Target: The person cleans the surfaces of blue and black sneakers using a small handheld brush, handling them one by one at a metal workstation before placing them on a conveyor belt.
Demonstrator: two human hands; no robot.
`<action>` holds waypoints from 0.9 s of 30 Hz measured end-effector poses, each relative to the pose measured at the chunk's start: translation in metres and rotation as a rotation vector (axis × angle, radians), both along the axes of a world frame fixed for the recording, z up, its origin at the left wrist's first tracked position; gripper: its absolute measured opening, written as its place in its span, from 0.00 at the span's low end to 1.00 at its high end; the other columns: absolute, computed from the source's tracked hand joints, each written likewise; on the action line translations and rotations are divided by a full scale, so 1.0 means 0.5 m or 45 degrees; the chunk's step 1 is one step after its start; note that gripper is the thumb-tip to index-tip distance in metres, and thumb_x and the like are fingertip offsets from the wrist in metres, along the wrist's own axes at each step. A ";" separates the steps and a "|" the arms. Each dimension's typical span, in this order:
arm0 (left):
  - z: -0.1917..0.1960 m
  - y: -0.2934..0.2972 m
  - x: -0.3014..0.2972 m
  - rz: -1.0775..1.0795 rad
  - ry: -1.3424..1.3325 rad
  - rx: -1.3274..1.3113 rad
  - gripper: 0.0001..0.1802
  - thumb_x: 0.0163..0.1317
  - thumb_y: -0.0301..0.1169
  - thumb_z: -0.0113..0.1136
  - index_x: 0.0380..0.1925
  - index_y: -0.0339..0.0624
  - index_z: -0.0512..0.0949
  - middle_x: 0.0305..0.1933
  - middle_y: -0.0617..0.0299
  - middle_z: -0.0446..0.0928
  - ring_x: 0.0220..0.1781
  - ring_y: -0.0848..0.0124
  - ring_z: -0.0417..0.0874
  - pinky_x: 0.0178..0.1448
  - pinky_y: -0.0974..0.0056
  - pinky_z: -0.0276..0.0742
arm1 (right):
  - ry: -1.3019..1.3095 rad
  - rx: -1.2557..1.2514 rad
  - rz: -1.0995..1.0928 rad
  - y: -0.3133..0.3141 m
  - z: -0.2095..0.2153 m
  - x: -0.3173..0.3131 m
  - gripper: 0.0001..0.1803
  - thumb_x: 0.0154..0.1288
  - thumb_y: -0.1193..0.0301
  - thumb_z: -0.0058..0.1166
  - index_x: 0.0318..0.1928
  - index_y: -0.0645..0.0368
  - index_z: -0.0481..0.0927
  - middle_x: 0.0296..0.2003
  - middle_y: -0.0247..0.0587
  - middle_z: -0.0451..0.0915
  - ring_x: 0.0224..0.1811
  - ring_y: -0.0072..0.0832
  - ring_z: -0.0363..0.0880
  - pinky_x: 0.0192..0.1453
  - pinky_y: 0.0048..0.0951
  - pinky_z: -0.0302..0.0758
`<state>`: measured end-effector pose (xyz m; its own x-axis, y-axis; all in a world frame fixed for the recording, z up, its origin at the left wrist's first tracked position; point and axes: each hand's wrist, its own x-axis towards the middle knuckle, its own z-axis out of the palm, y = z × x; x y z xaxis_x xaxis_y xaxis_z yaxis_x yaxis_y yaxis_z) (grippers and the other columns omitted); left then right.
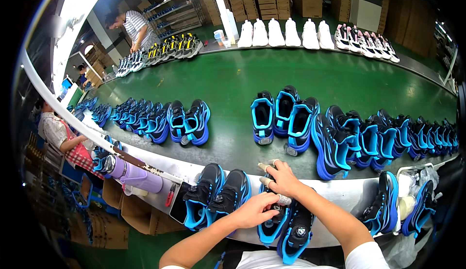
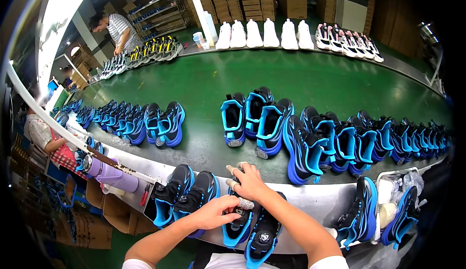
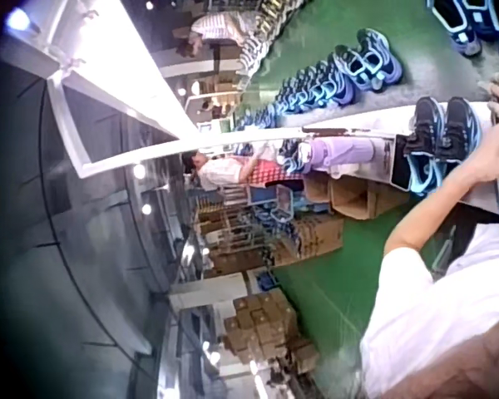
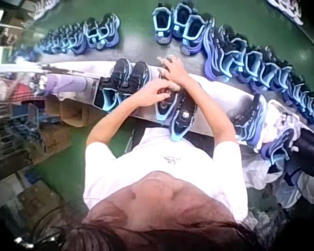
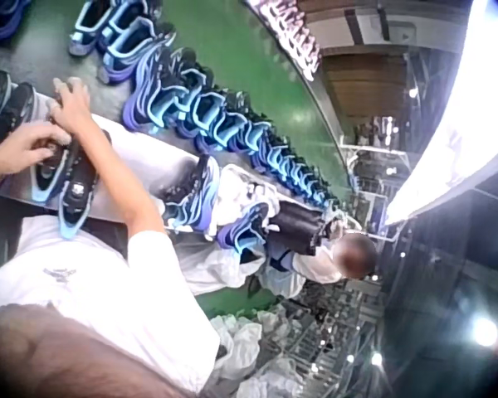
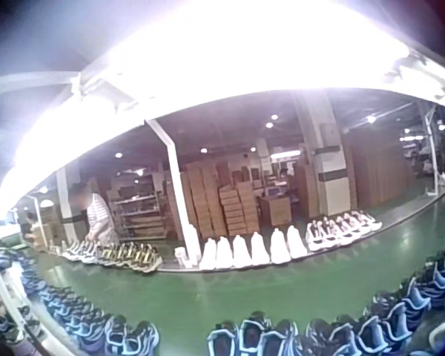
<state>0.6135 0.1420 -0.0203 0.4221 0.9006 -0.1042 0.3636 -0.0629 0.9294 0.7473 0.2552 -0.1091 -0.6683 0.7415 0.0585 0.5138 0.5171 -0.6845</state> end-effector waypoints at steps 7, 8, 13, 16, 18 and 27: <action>0.016 0.005 0.014 0.033 0.189 -0.085 0.18 0.56 0.31 0.67 0.43 0.39 0.73 0.37 0.58 0.69 0.34 0.63 0.70 0.41 0.61 0.69 | 0.038 0.093 0.007 0.005 -0.006 0.008 0.26 0.64 0.55 0.55 0.62 0.43 0.74 0.52 0.53 0.69 0.54 0.51 0.66 0.60 0.46 0.65; 0.019 0.000 0.015 0.035 0.188 -0.089 0.18 0.56 0.31 0.67 0.43 0.39 0.73 0.37 0.58 0.69 0.34 0.63 0.70 0.41 0.61 0.69 | 0.038 0.074 0.025 0.001 0.000 0.010 0.26 0.64 0.56 0.55 0.62 0.43 0.74 0.52 0.53 0.69 0.54 0.51 0.66 0.60 0.46 0.66; 0.015 0.000 0.033 0.164 0.154 0.118 0.18 0.55 0.34 0.69 0.44 0.39 0.75 0.32 0.62 0.65 0.31 0.69 0.67 0.36 0.65 0.68 | 0.003 -0.019 -0.007 0.008 -0.005 0.020 0.27 0.63 0.56 0.54 0.62 0.46 0.74 0.56 0.56 0.67 0.55 0.52 0.65 0.62 0.48 0.64; -0.009 0.007 0.011 0.029 0.079 -0.046 0.21 0.57 0.31 0.68 0.52 0.44 0.78 0.32 0.65 0.66 0.31 0.74 0.69 0.37 0.69 0.70 | 0.090 0.018 0.058 0.009 0.007 0.020 0.26 0.61 0.58 0.55 0.60 0.47 0.75 0.54 0.54 0.68 0.53 0.52 0.66 0.59 0.48 0.66; 0.005 -0.001 0.001 0.031 0.109 -0.042 0.24 0.57 0.29 0.66 0.56 0.46 0.77 0.34 0.65 0.67 0.33 0.74 0.69 0.40 0.70 0.70 | 0.141 0.062 0.032 0.010 -0.006 0.012 0.26 0.61 0.58 0.55 0.60 0.47 0.75 0.53 0.54 0.69 0.53 0.51 0.66 0.59 0.48 0.66; -0.019 0.004 0.002 0.067 -0.012 -0.086 0.17 0.55 0.32 0.69 0.42 0.37 0.78 0.32 0.63 0.68 0.32 0.73 0.70 0.38 0.68 0.69 | 0.082 -0.046 0.038 0.009 -0.001 0.015 0.27 0.60 0.59 0.56 0.60 0.49 0.75 0.55 0.53 0.68 0.57 0.50 0.65 0.62 0.47 0.64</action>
<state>0.6144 0.1441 -0.0297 0.3752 0.9128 -0.1616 0.3563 0.0189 0.9342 0.7547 0.2596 -0.1094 -0.6859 0.7238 0.0754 0.4528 0.5056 -0.7343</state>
